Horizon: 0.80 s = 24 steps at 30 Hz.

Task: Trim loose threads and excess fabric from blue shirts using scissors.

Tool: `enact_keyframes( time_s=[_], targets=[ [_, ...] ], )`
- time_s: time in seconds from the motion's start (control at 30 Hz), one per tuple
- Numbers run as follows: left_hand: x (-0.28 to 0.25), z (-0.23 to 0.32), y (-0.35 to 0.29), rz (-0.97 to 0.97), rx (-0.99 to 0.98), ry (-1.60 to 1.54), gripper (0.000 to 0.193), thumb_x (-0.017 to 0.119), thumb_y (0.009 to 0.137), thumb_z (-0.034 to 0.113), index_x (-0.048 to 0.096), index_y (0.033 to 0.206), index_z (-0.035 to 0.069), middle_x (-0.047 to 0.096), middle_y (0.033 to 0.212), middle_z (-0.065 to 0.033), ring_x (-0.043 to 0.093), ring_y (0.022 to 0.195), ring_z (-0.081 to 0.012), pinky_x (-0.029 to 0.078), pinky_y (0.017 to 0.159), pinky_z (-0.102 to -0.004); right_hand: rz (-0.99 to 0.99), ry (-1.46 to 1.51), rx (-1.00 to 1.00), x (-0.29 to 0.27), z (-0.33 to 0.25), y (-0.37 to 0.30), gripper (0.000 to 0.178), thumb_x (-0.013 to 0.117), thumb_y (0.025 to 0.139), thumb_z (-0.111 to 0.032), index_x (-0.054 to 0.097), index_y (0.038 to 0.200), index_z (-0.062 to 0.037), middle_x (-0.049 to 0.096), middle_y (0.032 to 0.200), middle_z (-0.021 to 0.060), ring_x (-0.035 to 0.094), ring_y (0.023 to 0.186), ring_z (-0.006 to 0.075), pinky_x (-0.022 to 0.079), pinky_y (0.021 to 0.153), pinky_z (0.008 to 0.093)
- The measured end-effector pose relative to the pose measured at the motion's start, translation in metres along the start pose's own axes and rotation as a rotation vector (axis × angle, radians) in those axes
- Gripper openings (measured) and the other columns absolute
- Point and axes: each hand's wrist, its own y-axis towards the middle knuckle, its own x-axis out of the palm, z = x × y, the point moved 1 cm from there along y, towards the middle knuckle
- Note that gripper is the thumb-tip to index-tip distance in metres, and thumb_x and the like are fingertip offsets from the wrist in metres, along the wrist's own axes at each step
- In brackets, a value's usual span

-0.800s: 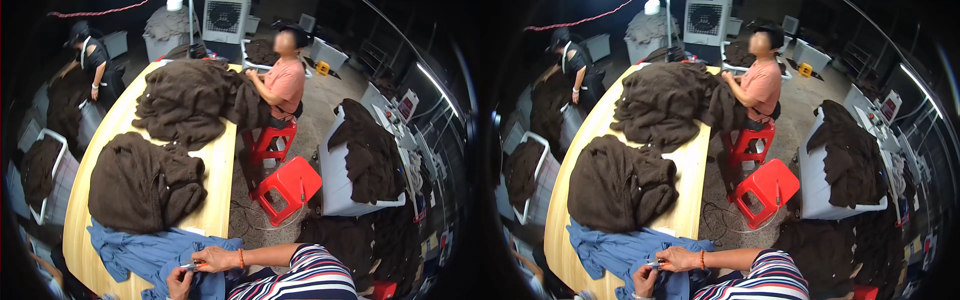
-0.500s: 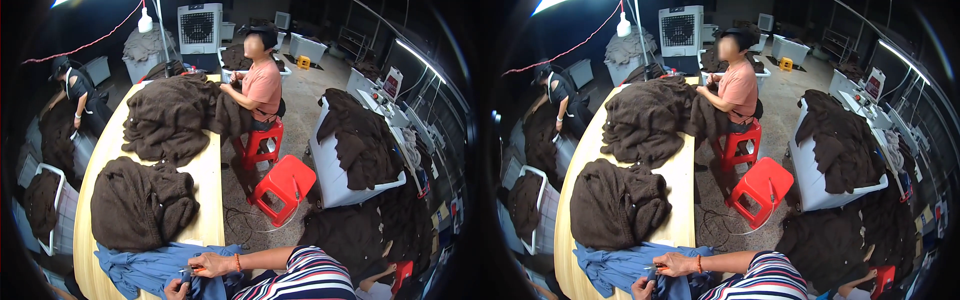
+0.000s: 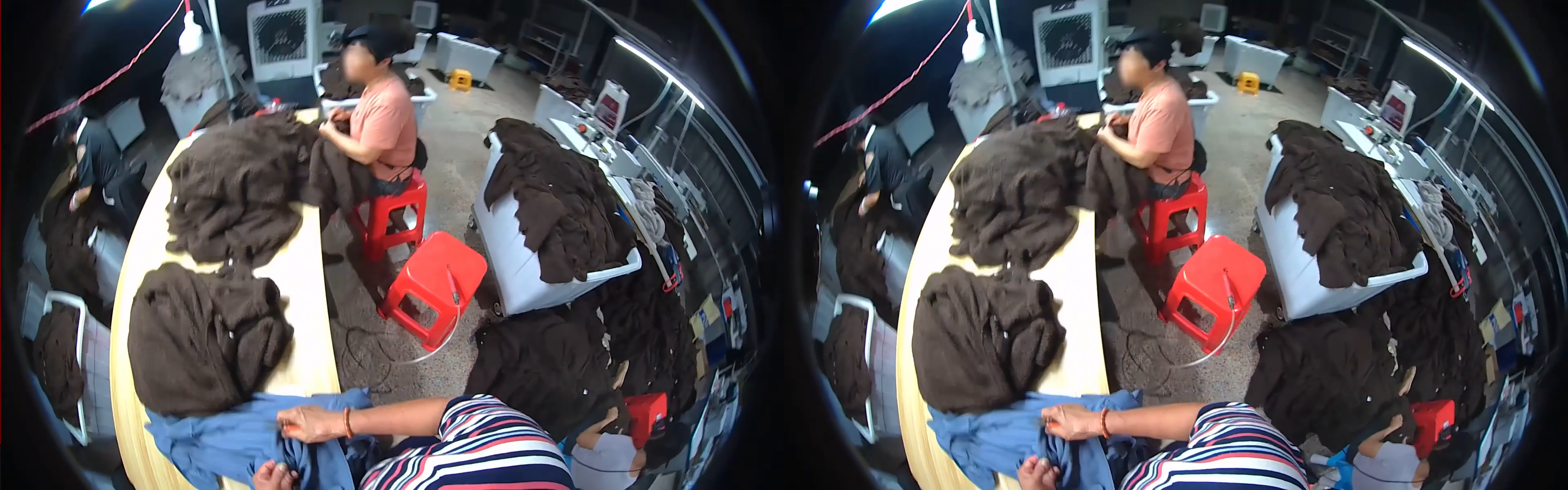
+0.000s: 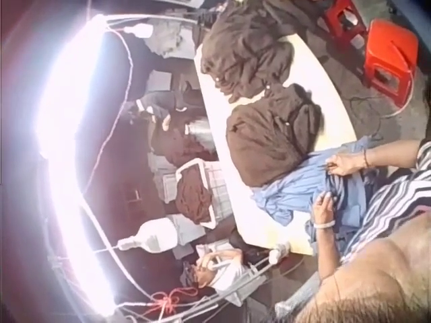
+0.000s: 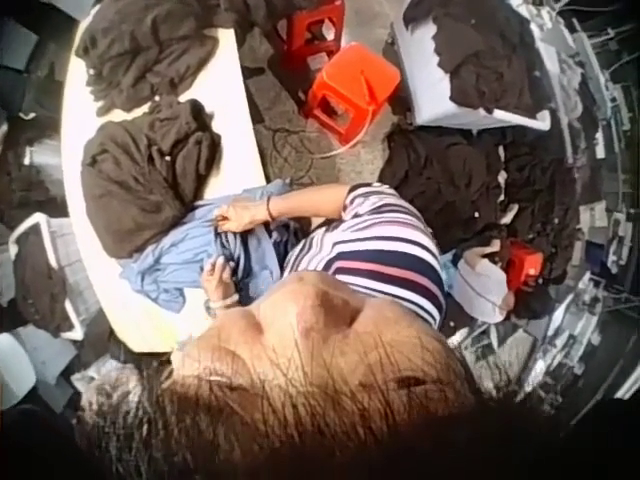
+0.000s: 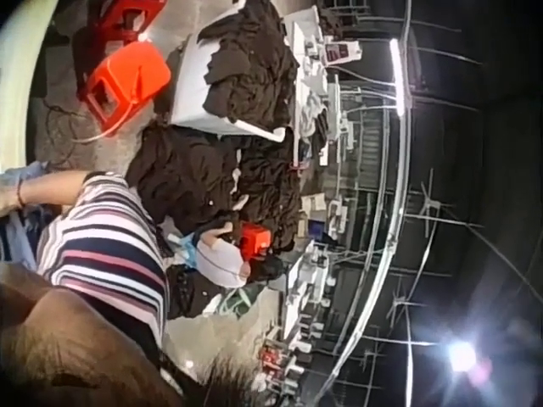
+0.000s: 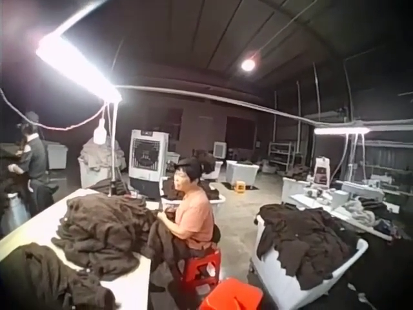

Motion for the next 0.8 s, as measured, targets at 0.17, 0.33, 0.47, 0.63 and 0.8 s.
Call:
enact_keyframes(
  time_s=[0.17,0.33,0.47,0.63,0.8],
  targets=[
    [0.012,0.016,0.009,0.161,-0.322,-0.584,0.019,0.057,0.09,0.007,0.049,0.073,0.011,0.036,0.057,0.0042,0.036,0.05,-0.0083,0.044,0.058,-0.0318,0.109,-0.157,-0.086,-0.021,-0.027,-0.014,0.034,0.058,0.088,-0.035,0.058,0.107,-0.0068,0.065,0.093,0.018,0.063,0.091,0.0383,0.051,0.074,0.0446],
    [0.018,0.023,0.007,0.197,-0.443,-0.767,0.018,0.062,0.092,0.012,0.061,0.105,-0.001,0.063,0.088,-0.0043,0.063,0.078,-0.0138,0.055,0.077,-0.029,0.048,-0.197,-0.249,-0.022,-0.052,-0.032,0.028,0.066,0.086,-0.021,0.058,0.105,-0.0024,0.066,0.083,0.0148,0.066,0.072,0.0314,0.052,0.063,0.0376],
    [0.017,0.013,-0.003,0.213,-0.399,-0.873,0.018,0.061,0.093,0.011,0.061,0.106,-0.001,0.066,0.098,-0.0089,0.066,0.084,-0.0155,0.056,0.08,-0.0287,-0.153,-0.249,-0.236,0.005,-0.047,-0.031,0.025,0.062,0.089,-0.023,0.051,0.101,-0.0043,0.063,0.081,0.013,0.064,0.072,0.0321,0.05,0.059,0.041],
    [0.024,0.014,-0.005,0.177,-0.331,-0.912,0.019,0.06,0.094,0.012,0.061,0.108,-0.001,0.067,0.101,-0.0105,0.066,0.085,-0.0164,0.055,0.081,-0.029,-0.125,-0.294,-0.23,0.013,-0.038,-0.026,0.024,0.062,0.091,-0.024,0.052,0.101,-0.005,0.063,0.074,0.0141,0.064,0.067,0.0326,0.049,0.057,0.0407],
    [0.026,0.013,-0.004,0.17,-0.308,-0.904,0.019,0.06,0.094,0.012,0.062,0.108,-0.002,0.067,0.1,-0.0106,0.066,0.085,-0.0166,0.055,0.081,-0.0293,-0.149,-0.313,-0.229,0.01,-0.036,-0.022,0.019,0.061,0.091,-0.023,0.052,0.097,-0.0067,0.062,0.07,0.0127,0.063,0.064,0.0328,0.047,0.055,0.0417]
  ],
)
